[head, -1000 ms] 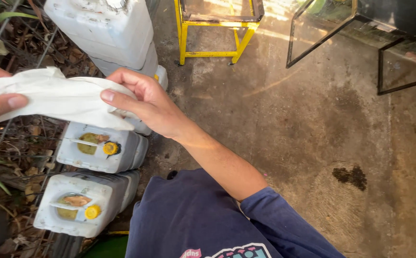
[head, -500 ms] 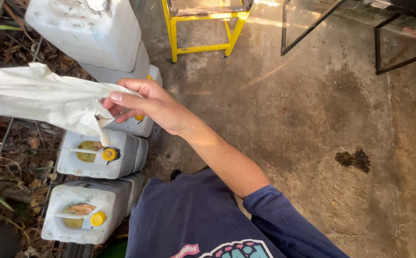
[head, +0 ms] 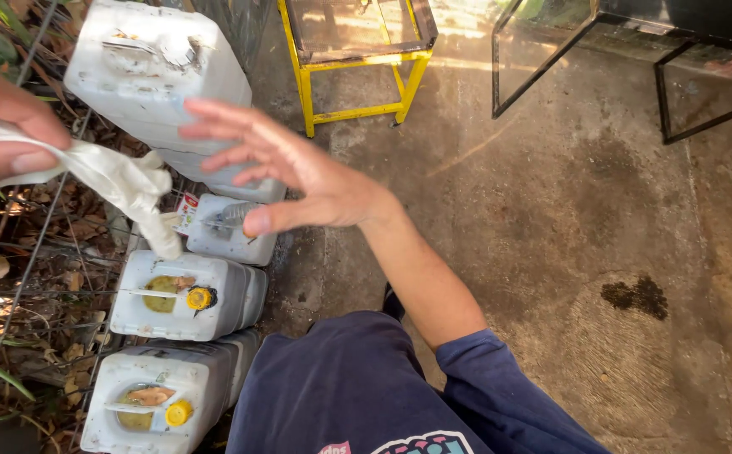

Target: Putting on a white latex glove.

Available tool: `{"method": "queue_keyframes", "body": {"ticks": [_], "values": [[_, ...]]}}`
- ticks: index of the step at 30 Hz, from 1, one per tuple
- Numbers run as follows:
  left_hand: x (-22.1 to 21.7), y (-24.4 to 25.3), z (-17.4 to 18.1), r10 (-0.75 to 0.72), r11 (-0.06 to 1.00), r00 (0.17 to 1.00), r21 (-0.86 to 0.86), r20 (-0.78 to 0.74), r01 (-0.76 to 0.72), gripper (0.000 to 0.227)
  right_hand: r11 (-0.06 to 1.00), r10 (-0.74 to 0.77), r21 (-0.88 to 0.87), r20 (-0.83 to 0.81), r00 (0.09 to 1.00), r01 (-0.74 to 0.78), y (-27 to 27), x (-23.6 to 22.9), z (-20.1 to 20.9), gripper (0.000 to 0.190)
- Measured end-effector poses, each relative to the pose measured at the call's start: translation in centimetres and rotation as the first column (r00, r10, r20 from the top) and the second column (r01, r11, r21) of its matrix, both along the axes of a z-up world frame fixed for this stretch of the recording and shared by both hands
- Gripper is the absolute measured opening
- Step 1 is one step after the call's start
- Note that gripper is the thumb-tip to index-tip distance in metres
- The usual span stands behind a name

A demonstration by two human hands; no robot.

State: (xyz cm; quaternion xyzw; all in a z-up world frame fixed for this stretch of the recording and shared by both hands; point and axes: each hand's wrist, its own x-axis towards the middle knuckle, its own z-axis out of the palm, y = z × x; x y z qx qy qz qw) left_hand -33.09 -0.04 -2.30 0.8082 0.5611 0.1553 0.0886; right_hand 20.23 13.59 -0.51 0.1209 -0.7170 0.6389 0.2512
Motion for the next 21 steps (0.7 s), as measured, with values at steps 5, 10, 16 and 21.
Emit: {"method": "queue_keyframes", "body": {"ticks": [5,10,16,21], "values": [[25.8,-3.5,15.4,0.04,0.998,0.999,0.055,-0.006,-0.04,0.024,0.976,-0.167,0.127,-0.082,0.983,0.176,-1.4,-0.7,3.2,0.081],[30.9,-6.1,17.3,0.186,0.974,0.948,0.075,0.258,-0.212,0.037,0.988,-0.155,0.002,-0.144,0.977,0.157,-5.9,-4.1,3.9,0.052],[21.7,-8.7,8.3,0.174,0.945,0.918,0.202,0.357,-0.258,0.027,0.941,-0.299,-0.199,-0.117,0.947,0.273,-8.2,-6.3,2.3,0.018],[22.0,-10.3,7.6,0.337,0.891,0.796,0.102,0.503,-0.442,0.018,0.949,-0.3,-0.11,-0.007,0.954,0.297,-9.9,-5.8,3.2,0.02]]}}
